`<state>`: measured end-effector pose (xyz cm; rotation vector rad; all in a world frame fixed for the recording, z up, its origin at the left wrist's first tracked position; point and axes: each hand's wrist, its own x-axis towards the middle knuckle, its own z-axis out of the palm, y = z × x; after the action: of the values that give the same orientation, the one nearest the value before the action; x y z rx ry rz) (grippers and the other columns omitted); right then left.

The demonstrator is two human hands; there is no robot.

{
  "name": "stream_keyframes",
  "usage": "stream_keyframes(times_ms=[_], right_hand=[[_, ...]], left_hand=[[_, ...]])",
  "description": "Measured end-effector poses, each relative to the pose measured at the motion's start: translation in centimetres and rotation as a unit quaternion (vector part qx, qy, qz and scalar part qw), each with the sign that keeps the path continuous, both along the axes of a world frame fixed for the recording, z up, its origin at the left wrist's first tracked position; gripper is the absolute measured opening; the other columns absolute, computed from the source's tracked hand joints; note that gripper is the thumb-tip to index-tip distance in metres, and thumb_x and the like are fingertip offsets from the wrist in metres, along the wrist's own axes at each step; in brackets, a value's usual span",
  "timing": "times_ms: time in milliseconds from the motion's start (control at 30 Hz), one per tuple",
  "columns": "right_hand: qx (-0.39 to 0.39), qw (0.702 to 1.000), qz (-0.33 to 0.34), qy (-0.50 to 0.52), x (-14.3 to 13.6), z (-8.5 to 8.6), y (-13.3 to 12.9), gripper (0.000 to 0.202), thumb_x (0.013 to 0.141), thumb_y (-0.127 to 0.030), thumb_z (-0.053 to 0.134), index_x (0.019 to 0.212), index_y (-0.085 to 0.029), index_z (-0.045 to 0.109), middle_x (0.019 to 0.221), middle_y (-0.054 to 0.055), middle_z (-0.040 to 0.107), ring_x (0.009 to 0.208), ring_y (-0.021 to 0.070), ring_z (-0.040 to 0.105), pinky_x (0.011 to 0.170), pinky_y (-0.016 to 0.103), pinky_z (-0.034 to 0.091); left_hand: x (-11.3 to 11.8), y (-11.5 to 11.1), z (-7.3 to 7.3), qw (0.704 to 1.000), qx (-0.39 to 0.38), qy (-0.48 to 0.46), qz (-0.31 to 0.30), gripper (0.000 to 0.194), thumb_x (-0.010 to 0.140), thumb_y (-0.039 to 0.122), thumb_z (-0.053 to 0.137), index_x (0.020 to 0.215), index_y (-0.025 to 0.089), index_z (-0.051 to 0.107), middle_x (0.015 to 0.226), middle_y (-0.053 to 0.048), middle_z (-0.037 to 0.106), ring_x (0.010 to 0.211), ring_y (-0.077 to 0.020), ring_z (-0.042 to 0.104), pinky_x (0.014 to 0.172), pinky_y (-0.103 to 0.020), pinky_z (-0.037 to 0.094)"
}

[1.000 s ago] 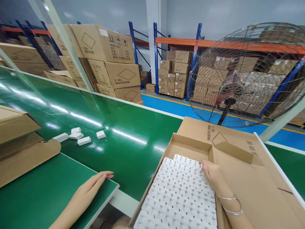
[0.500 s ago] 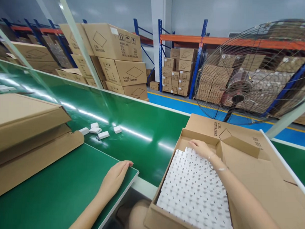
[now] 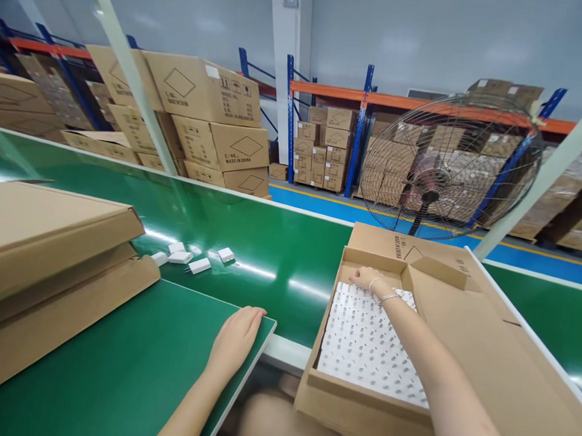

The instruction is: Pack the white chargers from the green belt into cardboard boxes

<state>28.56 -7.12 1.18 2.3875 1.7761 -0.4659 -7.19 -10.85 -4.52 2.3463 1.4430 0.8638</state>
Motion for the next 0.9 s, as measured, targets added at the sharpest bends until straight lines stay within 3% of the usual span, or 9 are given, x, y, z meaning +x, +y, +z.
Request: stream_keyframes(times_ms=[567, 900], right_hand=[[0.033, 0.999, -0.012, -0.006, -1.6, 0.9, -0.5, 0.026, 0.090, -0.036, 0.050, 0.102, -0.015, 0.059, 0.103, 0.006, 0.060, 0.091, 0.0174, 0.058, 0.081, 0.038, 0.048], [0.043, 0.996, -0.016, 0.071, -0.2, 0.9, -0.3, 0.040, 0.091, -0.049, 0.041, 0.095, -0.015, 0.061, 0.099, 0.006, 0.063, 0.091, 0.0179, 0.059, 0.087, 0.040, 0.043]], left_hand=[[0.2, -0.3, 0.2, 0.996, 0.063, 0.056, 0.000, 0.040, 0.095, 0.030, 0.023, 0.083, 0.018, 0.059, 0.084, -0.005, 0.062, 0.088, -0.0192, 0.054, 0.091, -0.037, 0.039], [0.4, -0.3, 0.3, 0.995, 0.088, 0.054, 0.006, 0.038, 0.095, 0.027, 0.025, 0.080, 0.018, 0.058, 0.079, -0.003, 0.061, 0.083, -0.0171, 0.054, 0.087, -0.036, 0.041]])
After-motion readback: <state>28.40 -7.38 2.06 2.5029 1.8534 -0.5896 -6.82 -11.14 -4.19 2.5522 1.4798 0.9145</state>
